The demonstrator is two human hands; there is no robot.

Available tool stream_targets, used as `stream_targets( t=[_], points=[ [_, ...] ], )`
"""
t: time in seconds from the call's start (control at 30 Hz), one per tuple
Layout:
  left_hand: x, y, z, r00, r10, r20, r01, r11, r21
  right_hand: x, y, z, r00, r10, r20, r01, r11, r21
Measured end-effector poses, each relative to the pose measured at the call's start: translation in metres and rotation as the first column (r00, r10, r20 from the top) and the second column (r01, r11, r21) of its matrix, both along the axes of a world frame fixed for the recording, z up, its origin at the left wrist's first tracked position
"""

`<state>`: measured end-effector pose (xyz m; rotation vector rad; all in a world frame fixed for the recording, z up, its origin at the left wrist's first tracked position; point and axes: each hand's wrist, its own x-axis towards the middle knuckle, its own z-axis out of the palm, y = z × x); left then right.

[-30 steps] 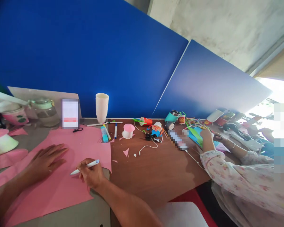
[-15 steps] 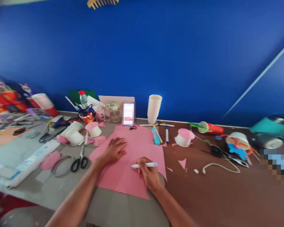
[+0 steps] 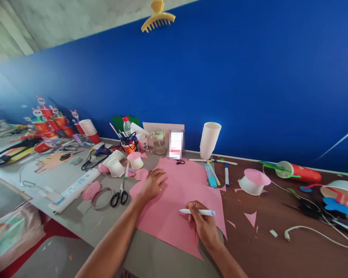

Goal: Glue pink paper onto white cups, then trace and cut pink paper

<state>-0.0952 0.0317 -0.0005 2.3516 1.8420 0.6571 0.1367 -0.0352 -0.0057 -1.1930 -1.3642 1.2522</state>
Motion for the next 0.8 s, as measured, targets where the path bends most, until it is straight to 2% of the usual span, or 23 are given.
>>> stream_targets(
  t=[0.17,0.3,0.53,0.6,0.7,0.8],
  points=[
    [-0.008,0.004,0.001,0.981,0.196,0.012,-0.196,0.979,0.051,0.001,0.000,0.000,0.999,0.029,0.024,-0.029,1.000,0.009],
    [-0.008,0.007,0.000,0.960,0.279,0.003,-0.279,0.958,0.065,0.002,0.002,-0.003,1.000,0.029,-0.006,-0.029,0.999,0.020],
    [-0.006,0.004,0.010,0.976,0.211,-0.057,-0.207,0.977,0.058,0.003,0.002,0.002,0.999,0.000,-0.051,0.004,0.997,0.072],
    [-0.005,0.000,0.012,0.981,0.185,-0.067,-0.181,0.982,0.062,0.005,0.001,0.004,0.995,-0.074,-0.069,0.081,0.990,0.119],
    [-0.004,-0.006,0.011,0.988,0.140,-0.068,-0.136,0.989,0.060,0.006,0.000,0.006,0.967,-0.234,-0.096,0.250,0.948,0.199],
    [-0.005,-0.010,0.007,0.994,0.098,-0.050,-0.095,0.993,0.068,0.006,0.002,0.005,0.956,-0.267,-0.119,0.288,0.930,0.227]
  ],
)
